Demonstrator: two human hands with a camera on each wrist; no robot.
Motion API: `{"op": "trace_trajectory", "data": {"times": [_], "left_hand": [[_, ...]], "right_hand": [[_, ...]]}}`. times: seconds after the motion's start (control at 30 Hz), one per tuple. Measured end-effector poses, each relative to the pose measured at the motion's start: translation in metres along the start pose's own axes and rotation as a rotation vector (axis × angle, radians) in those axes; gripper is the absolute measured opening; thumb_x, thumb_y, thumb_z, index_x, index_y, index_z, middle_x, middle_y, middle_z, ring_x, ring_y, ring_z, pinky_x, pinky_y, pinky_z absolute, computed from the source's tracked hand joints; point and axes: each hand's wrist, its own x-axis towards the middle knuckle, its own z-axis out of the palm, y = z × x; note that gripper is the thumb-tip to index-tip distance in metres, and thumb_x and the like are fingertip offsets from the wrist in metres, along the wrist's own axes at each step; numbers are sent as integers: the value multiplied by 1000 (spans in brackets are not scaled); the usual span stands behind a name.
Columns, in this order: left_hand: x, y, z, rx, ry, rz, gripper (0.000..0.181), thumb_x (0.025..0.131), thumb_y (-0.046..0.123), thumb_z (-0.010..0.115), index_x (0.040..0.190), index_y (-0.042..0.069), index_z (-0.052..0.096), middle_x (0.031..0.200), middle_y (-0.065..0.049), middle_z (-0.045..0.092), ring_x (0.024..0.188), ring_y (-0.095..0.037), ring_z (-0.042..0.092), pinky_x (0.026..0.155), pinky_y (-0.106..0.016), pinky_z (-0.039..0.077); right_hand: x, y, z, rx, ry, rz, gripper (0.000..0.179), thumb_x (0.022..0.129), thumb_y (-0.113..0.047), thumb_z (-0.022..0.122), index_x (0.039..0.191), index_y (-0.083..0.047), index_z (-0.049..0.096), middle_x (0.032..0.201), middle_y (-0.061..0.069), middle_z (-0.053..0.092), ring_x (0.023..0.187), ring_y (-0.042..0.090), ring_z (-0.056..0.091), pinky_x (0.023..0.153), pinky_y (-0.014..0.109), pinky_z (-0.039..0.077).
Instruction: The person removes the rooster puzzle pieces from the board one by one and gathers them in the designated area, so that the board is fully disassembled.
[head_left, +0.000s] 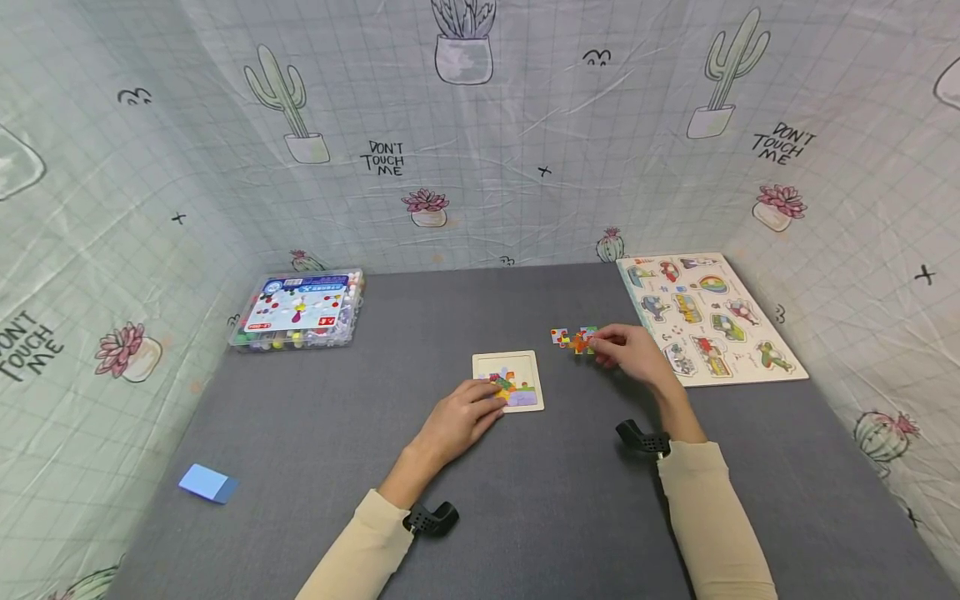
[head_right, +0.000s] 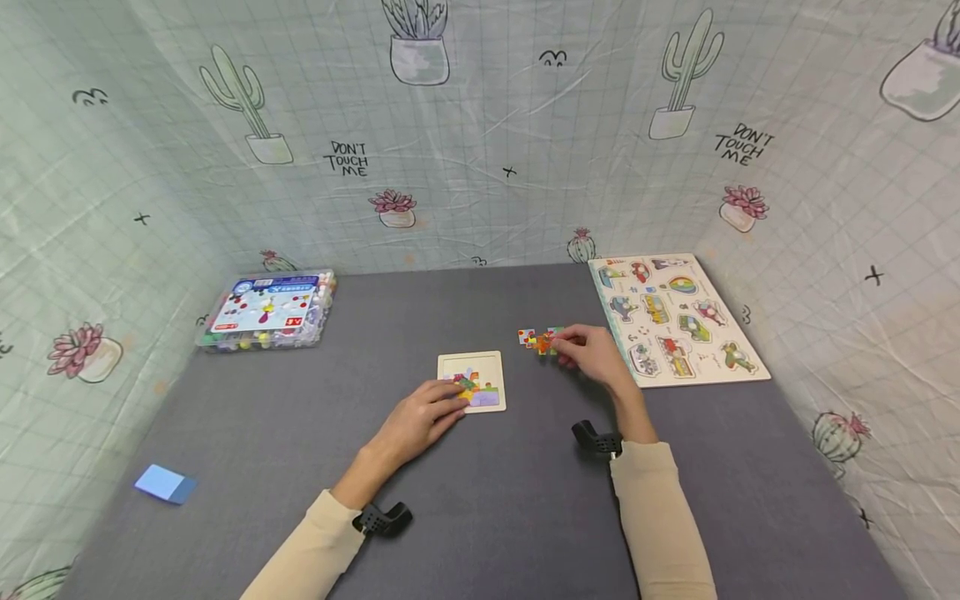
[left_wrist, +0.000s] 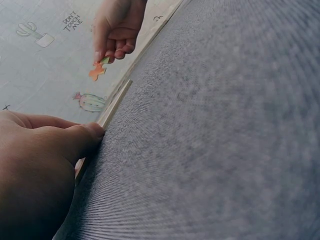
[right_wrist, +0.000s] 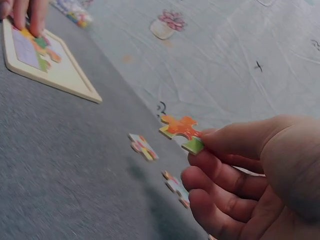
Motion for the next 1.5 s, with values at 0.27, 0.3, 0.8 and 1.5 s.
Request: {"op": "trace_trajectory", "data": {"times": [0.27, 0.3, 0.8, 1.5], "left_hand": [[1, 1, -1, -21, -22, -33, 16, 91, 18, 75, 104, 11, 80, 118, -6, 72, 115, -24, 66, 96, -36, 57], [1, 1, 0, -21, -22, -33, 16, 91, 18, 75, 104, 11, 80, 118, -6, 72, 114, -24, 66, 96, -36, 57], [0, 1, -1, -13, -32, -48, 17, 92, 20, 73, 105, 12, 80, 120, -5, 72, 117, -23, 65, 97, -35, 56], [0, 1, -1, -6, -12, -39, 16, 91, 20, 75, 104, 12, 80, 118, -4, 72, 116, -22, 66, 97, -35, 56]], "right_hand": [[-3, 10, -15, -84, 74, 34, 34, 99, -30, 64, 116, -1, 71, 98, 22, 71, 71, 15, 65, 61, 25, 52], [-3, 11, -17, -96, 83, 39, 35, 99, -30, 65, 116, -1, 72, 98, 21, 71, 70, 14, 64, 61, 25, 51], [-9, 20, -32, -346, 157, 90, 32, 99, -28, 63, 107, 1, 75, 104, 20, 73, 81, 20, 56, 68, 27, 42], [-13, 17, -35, -466, 95, 189, 34, 93, -31, 69, 104, 1, 73, 100, 19, 72, 82, 26, 62, 63, 29, 43]]}}
